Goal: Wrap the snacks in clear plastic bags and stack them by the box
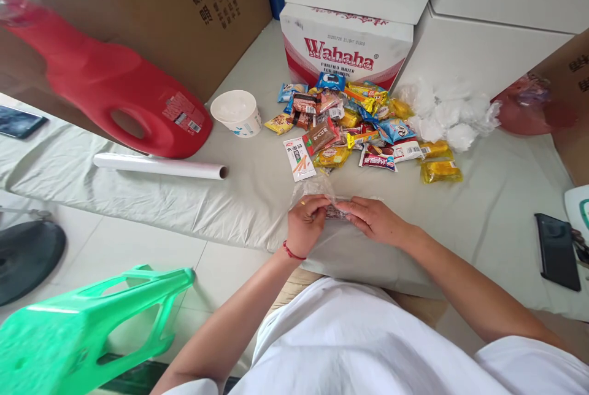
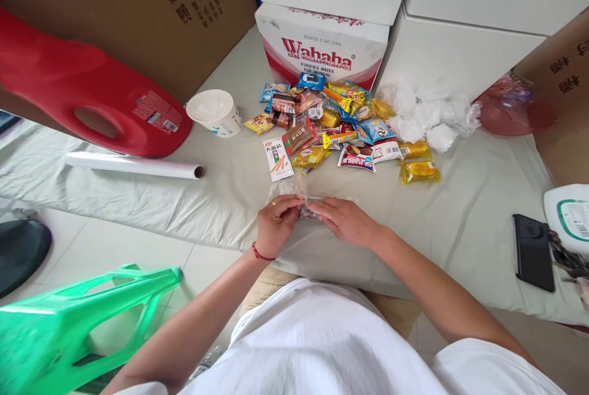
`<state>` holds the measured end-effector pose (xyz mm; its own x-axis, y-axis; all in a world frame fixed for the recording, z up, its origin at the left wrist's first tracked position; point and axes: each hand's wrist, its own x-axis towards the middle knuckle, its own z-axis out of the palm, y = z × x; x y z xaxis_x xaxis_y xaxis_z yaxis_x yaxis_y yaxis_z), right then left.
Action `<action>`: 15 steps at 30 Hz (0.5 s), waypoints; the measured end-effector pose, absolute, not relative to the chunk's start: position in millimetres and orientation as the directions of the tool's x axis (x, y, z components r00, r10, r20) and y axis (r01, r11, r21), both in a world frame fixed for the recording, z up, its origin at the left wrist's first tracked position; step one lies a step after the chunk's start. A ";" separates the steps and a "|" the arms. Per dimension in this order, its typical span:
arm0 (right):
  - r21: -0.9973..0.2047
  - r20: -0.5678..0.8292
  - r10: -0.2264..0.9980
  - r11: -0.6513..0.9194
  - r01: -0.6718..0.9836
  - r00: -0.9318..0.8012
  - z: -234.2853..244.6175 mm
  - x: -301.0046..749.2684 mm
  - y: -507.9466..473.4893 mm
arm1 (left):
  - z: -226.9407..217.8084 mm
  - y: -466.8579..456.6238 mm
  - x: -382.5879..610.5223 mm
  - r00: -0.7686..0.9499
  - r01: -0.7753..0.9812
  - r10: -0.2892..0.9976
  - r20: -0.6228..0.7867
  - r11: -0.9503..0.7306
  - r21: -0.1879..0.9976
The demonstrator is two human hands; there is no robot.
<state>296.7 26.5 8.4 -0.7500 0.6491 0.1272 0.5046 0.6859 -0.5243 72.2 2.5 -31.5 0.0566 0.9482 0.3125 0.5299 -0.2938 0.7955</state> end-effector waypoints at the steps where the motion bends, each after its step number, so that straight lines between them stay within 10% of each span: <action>1: -0.522 0.131 0.643 0.692 0.499 -0.755 5.1 296.4 25.8 | -32.7 5.5 67.8 -0.033 0.538 0.959 0.282 -0.221 0.813; 5: -0.481 0.096 0.629 0.708 0.518 -0.771 -2.2 295.3 24.1 | -27.8 23.1 51.9 -0.158 0.647 0.943 0.294 -0.126 0.752; 15: -0.483 0.008 0.641 0.674 0.559 -0.767 1.5 292.0 22.5 | 10.2 44.9 -5.2 0.599 0.656 0.763 0.244 -0.642 0.396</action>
<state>292.0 22.5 1.5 -0.7672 0.6413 0.0082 0.5585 0.6743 -0.4830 -5.2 44.9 10.2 0.5987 0.7629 0.2441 0.6564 -0.6419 0.3963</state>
